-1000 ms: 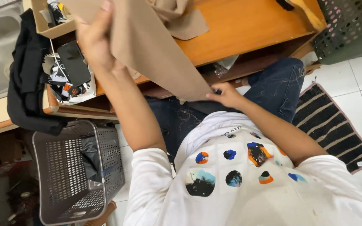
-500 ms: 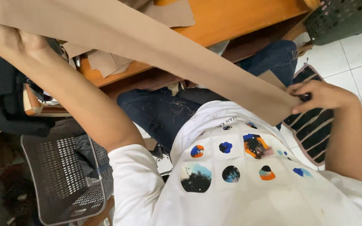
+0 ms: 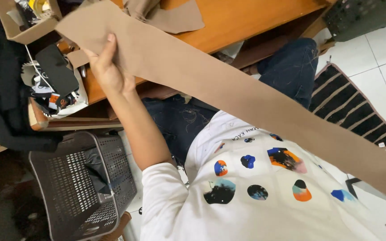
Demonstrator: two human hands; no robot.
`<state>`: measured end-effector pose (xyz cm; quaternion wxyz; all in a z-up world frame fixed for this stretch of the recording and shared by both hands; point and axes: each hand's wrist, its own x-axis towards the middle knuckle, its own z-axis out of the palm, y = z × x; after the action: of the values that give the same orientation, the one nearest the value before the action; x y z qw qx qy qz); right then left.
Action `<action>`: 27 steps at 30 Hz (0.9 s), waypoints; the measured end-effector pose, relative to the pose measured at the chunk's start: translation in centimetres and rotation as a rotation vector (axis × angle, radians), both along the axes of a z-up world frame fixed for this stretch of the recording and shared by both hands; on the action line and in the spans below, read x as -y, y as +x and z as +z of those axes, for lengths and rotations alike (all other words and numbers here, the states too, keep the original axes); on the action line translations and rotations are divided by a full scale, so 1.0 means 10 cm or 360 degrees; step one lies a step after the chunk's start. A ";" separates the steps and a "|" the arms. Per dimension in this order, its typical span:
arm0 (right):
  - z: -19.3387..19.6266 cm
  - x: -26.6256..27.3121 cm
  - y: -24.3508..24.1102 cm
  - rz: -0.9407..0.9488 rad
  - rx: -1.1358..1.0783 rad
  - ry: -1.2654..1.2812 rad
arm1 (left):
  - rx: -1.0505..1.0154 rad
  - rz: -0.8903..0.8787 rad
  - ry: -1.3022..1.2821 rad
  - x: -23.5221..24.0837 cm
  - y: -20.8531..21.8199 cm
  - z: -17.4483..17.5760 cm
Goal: A person uses a small hand-held cutter to trim and shape pieces of tan fabric on a wooden workbench.
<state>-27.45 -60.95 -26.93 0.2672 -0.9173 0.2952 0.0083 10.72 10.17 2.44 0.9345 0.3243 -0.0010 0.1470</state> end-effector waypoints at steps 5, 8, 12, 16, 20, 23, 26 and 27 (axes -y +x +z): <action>-0.04 -0.17 0.12 -0.0259 -0.0086 -0.0428 | 0.0027 -0.0406 0.0037 0.36 -0.42 -0.17; 1.73 -2.01 1.29 -0.0091 -0.0002 0.0008 | -0.0088 -0.0782 -0.0165 0.57 -0.71 -0.28; 2.42 -3.21 2.04 0.0719 0.0634 0.0765 | -0.0153 -0.0952 -0.0264 0.74 -0.93 -0.36; 2.91 -4.02 2.46 0.1319 0.1040 0.1274 | -0.0184 -0.1062 -0.0221 0.91 -1.07 0.02; 2.90 -4.31 2.64 0.1403 0.0936 0.1522 | -0.0160 -0.1067 -0.0066 0.78 -1.00 -0.09; 2.85 -4.36 2.67 0.1567 0.0877 0.1473 | -0.0097 -0.0955 -0.0057 0.78 -1.02 0.03; 2.82 -4.42 2.63 0.1419 0.0980 0.1345 | 0.0100 -0.1083 -0.0368 0.62 -0.93 -0.43; 2.83 -4.42 2.61 0.1417 0.0975 0.1341 | 0.0099 -0.1084 -0.0374 0.65 -0.90 -0.72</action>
<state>-1.38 -16.71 1.33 0.6438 -0.7300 -0.2274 -0.0283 1.69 3.63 -4.77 0.9602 0.1911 -0.1205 -0.1640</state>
